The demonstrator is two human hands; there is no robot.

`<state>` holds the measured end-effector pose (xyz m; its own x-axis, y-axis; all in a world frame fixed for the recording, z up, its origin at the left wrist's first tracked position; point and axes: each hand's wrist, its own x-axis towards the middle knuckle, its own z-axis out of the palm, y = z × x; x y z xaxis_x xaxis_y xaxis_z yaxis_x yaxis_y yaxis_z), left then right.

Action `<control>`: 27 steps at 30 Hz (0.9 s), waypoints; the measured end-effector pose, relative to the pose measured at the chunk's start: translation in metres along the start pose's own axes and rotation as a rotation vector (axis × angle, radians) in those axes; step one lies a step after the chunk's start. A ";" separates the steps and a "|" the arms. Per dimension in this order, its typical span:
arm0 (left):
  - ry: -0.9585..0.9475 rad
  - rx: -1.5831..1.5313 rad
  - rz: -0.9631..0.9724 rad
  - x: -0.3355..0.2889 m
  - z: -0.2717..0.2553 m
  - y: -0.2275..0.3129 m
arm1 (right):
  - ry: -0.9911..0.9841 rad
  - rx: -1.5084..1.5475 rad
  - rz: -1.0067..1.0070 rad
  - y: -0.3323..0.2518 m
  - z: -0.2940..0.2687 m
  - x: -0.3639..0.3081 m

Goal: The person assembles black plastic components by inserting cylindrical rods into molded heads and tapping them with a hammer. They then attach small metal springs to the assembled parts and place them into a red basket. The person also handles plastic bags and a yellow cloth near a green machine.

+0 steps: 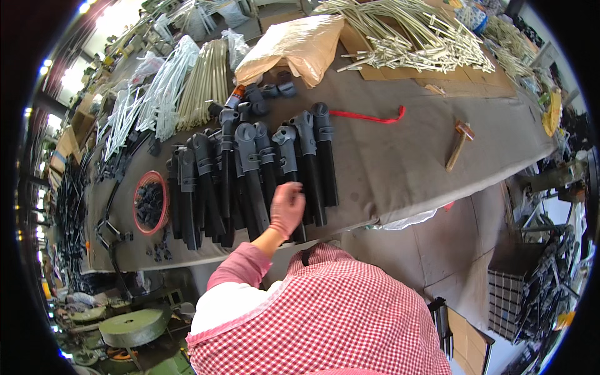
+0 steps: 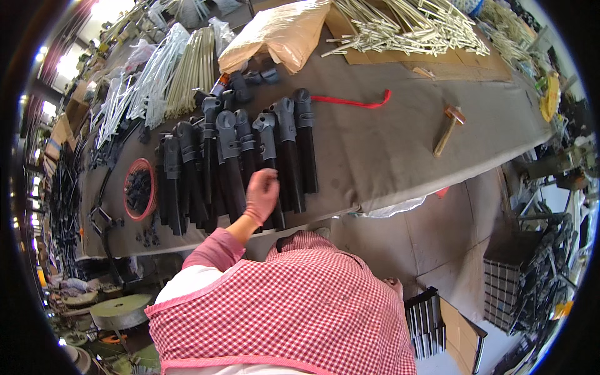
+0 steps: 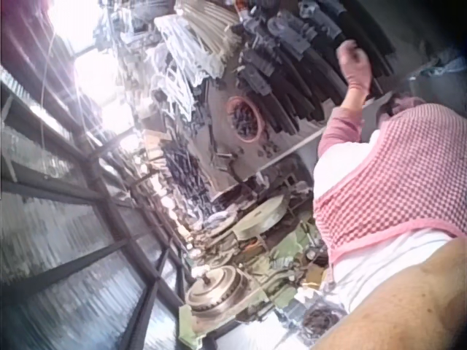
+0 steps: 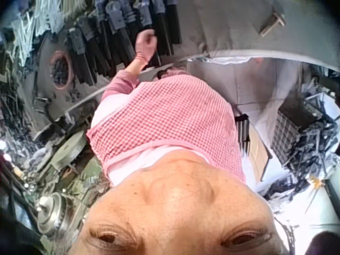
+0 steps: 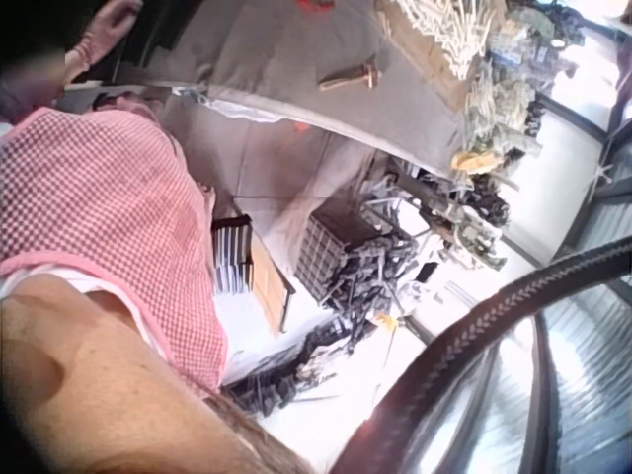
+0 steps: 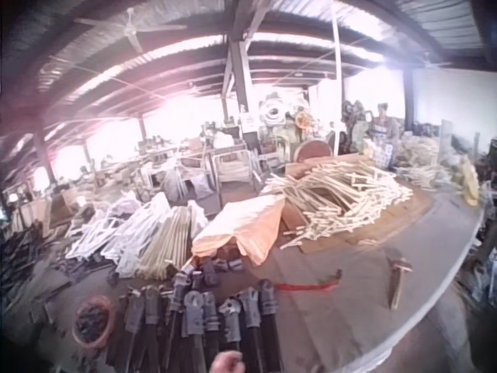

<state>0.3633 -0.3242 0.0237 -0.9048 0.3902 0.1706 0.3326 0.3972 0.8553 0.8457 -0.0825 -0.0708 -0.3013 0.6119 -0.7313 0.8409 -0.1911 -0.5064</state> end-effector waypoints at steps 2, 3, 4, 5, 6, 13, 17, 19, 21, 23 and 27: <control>-0.313 -0.020 0.125 0.000 0.044 0.026 | 0.030 0.017 0.050 0.016 0.006 -0.011; -0.445 0.080 0.248 -0.001 0.069 0.037 | 0.047 0.031 0.080 0.025 0.009 -0.016; -0.498 0.121 0.474 -0.005 0.094 0.044 | 0.062 0.040 0.108 0.034 0.013 -0.022; -0.668 0.115 0.464 -0.009 0.118 0.050 | 0.073 0.054 0.131 0.044 0.016 -0.027; -0.828 0.120 0.472 -0.011 0.141 0.051 | 0.090 0.062 0.173 0.055 0.021 -0.035; -0.984 0.590 0.803 -0.004 0.213 0.022 | 0.268 0.165 0.425 0.132 0.117 -0.169; -0.921 0.758 1.021 -0.006 0.198 0.008 | 0.361 0.053 0.389 0.154 0.196 -0.258; -0.956 0.842 0.983 -0.010 0.193 0.000 | 0.384 0.407 0.777 0.153 0.223 -0.277; -0.841 0.736 1.158 -0.007 0.195 -0.009 | 0.385 0.539 0.824 0.150 0.239 -0.281; -0.867 0.840 1.132 0.000 0.198 -0.021 | 0.392 0.586 0.841 0.154 0.247 -0.277; -0.672 0.988 1.320 0.003 0.209 -0.027 | 0.448 0.673 0.780 0.196 0.250 -0.255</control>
<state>0.4077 -0.1600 -0.1015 0.2395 0.9709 0.0084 0.9274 -0.2262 -0.2979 0.9749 -0.4679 -0.0981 0.5045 0.3384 -0.7943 0.2738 -0.9352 -0.2245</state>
